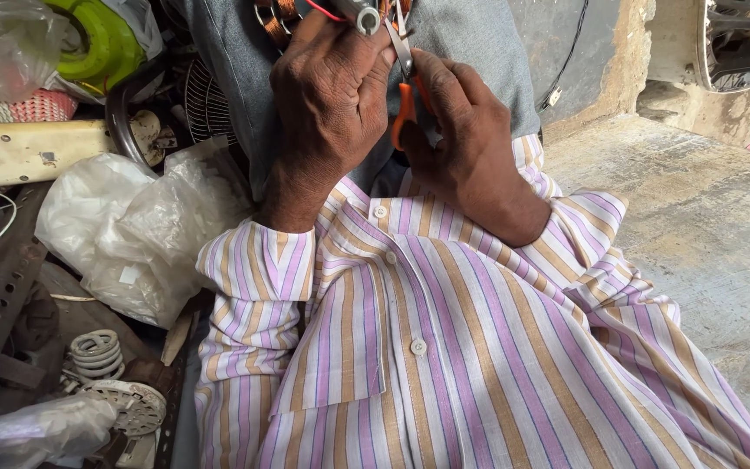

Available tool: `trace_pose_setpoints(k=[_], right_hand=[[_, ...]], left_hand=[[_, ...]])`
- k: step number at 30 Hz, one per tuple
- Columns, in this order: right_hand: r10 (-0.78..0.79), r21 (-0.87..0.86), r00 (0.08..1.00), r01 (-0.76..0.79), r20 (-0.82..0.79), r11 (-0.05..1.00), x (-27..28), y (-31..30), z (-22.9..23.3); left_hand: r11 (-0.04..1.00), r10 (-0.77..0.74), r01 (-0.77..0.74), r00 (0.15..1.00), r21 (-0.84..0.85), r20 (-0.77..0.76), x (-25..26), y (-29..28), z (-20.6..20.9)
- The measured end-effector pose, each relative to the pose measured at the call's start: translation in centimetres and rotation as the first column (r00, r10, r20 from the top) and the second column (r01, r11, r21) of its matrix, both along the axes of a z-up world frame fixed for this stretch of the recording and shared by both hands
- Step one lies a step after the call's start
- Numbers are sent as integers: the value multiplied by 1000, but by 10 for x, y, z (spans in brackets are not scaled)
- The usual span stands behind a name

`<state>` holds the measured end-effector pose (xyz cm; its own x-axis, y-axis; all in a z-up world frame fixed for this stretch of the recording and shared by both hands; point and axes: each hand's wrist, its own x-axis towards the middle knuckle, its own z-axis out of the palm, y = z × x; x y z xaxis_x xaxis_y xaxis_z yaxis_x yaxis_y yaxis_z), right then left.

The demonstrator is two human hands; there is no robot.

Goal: Repairing the copper windings and connections of an electric fan motor stator.

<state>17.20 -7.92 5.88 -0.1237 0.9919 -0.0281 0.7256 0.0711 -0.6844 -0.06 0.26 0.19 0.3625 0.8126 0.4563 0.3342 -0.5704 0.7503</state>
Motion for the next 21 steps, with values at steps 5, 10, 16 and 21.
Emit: trace_pose_setpoints(k=[5,10,16,21], right_hand=[[-20,-41,994,24,109,999,1,0,6],[-177,-354,803,-45,-569,934,19,7,5],[-306,-438,404,-291,-862,851,30,2,-15],[-375,-453,295,-266,-879,851,22,-2,-21]], left_hand=[[999,32,-32,999,21,-11,2,-2,6],[1000,-13,13,1000,-9,15,-3,2,13],[991,-133,132,991,34,26,-14,12,12],[984,-172,169,984,-57,-39,-21,14,6]])
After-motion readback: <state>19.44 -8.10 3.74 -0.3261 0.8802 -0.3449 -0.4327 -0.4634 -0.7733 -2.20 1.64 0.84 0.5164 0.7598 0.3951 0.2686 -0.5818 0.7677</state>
